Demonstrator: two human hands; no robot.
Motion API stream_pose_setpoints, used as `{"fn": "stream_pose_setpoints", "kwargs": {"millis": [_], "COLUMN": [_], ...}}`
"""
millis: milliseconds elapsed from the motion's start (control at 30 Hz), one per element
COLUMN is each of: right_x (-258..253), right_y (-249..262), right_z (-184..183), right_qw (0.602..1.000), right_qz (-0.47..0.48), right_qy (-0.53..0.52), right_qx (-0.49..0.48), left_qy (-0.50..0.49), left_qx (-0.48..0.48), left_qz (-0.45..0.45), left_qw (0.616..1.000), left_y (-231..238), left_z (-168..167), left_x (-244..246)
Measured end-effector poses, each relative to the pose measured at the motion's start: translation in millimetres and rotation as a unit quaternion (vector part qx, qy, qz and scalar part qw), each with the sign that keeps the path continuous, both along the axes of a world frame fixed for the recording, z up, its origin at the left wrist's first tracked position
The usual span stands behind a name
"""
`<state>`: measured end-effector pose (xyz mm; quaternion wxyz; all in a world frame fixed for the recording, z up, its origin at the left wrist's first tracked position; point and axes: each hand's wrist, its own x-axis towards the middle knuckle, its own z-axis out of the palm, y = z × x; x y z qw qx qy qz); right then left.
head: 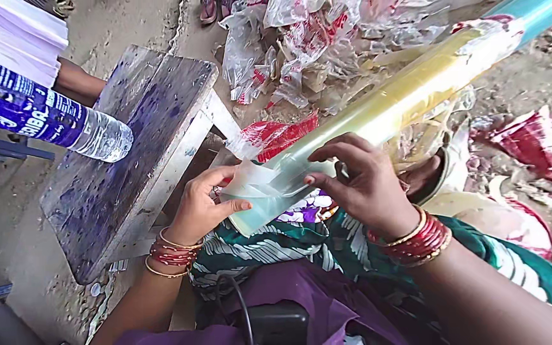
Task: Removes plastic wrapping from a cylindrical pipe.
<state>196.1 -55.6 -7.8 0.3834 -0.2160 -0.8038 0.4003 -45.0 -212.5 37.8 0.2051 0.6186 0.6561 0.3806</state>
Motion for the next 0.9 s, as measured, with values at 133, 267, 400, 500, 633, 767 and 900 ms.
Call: {"fn": "stream_pose_setpoints", "kwargs": {"millis": [133,267,400,500,633,767,900], "right_x": [-9.1,-9.4,-3.1,-2.1,-1.3,0.4,3.2], "right_y": [-7.5,-3.1,4.6,6.0,6.4,5.2,9.0], "right_z": [-11.3,-18.3,-13.6,-14.3,-9.4,-10.0,-14.2], "right_qw": [0.998,0.987,0.987,0.987,0.983,0.978,0.979], "right_qz": [0.017,0.016,0.031,0.031,0.026,0.000,-0.037], "right_qy": [-0.010,-0.048,-0.033,-0.028,-0.050,-0.073,-0.054], "right_qx": [0.063,0.152,0.157,0.157,0.172,0.193,0.194], "left_qy": [0.106,0.168,0.166,0.134,0.149,0.136,-0.077], "left_qx": [0.147,0.211,0.203,0.165,0.126,0.049,-0.151], "left_qz": [0.028,0.030,0.032,0.058,0.042,0.007,-0.075], "left_qw": [0.983,0.963,0.964,0.976,0.980,0.989,0.983], "left_y": [2.4,12.4,27.0,47.9,73.3,71.3,49.7], "left_z": [-10.7,-3.5,2.5,-3.2,-2.5,1.5,-1.9], "left_x": [7.7,11.1,9.7,2.7,-2.9,-6.8,-27.9]}}
